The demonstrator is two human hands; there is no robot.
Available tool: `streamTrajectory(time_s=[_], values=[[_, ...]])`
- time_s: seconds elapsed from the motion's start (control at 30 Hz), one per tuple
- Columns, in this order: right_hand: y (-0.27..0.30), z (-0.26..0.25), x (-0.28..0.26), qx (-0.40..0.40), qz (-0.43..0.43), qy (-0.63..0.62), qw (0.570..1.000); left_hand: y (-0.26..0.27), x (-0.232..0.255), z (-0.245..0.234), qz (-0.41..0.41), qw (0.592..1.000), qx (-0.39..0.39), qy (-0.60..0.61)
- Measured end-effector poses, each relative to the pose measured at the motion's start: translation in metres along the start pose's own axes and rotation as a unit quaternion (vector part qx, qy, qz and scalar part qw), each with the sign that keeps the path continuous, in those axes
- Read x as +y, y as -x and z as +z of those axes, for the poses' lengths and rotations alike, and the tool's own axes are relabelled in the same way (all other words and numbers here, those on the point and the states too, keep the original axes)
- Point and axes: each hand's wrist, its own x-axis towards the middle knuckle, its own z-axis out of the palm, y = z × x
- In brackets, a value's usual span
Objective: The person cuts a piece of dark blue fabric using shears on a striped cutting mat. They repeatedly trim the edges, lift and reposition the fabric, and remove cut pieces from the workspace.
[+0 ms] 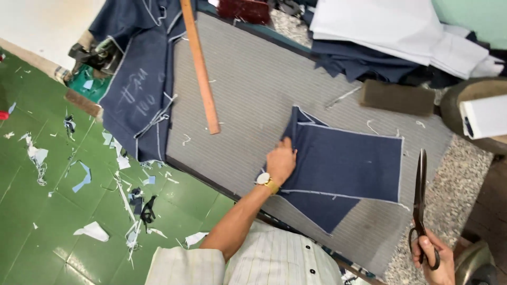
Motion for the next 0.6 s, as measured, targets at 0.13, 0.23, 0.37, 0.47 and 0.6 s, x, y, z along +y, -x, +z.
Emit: streamTrajectory(time_s=[0.13, 0.23, 0.37, 0.47, 0.6], values=[[0.009, 0.04, -0.003, 0.033, 0.018, 0.001, 0.999, -0.032, -0.019, -0.008, 0.037, 0.976, -0.1, 0.188], [0.018, 0.073, -0.001, 0.06, 0.0, 0.002, 0.998, -0.093, -0.046, -0.049, 0.032, 0.964, -0.035, 0.262], [0.03, 0.111, -0.012, 0.07, 0.038, 0.007, 0.997, -0.18, -0.095, -0.155, 0.044, 0.943, 0.138, 0.301], [0.033, 0.134, -0.006, 0.081, 0.03, 0.021, 0.996, -0.229, -0.157, -0.215, 0.046, 0.912, 0.274, 0.301], [0.032, 0.172, -0.031, 0.12, 0.096, 0.014, 0.988, -0.238, -0.279, -0.251, -0.044, 0.928, 0.274, 0.25]])
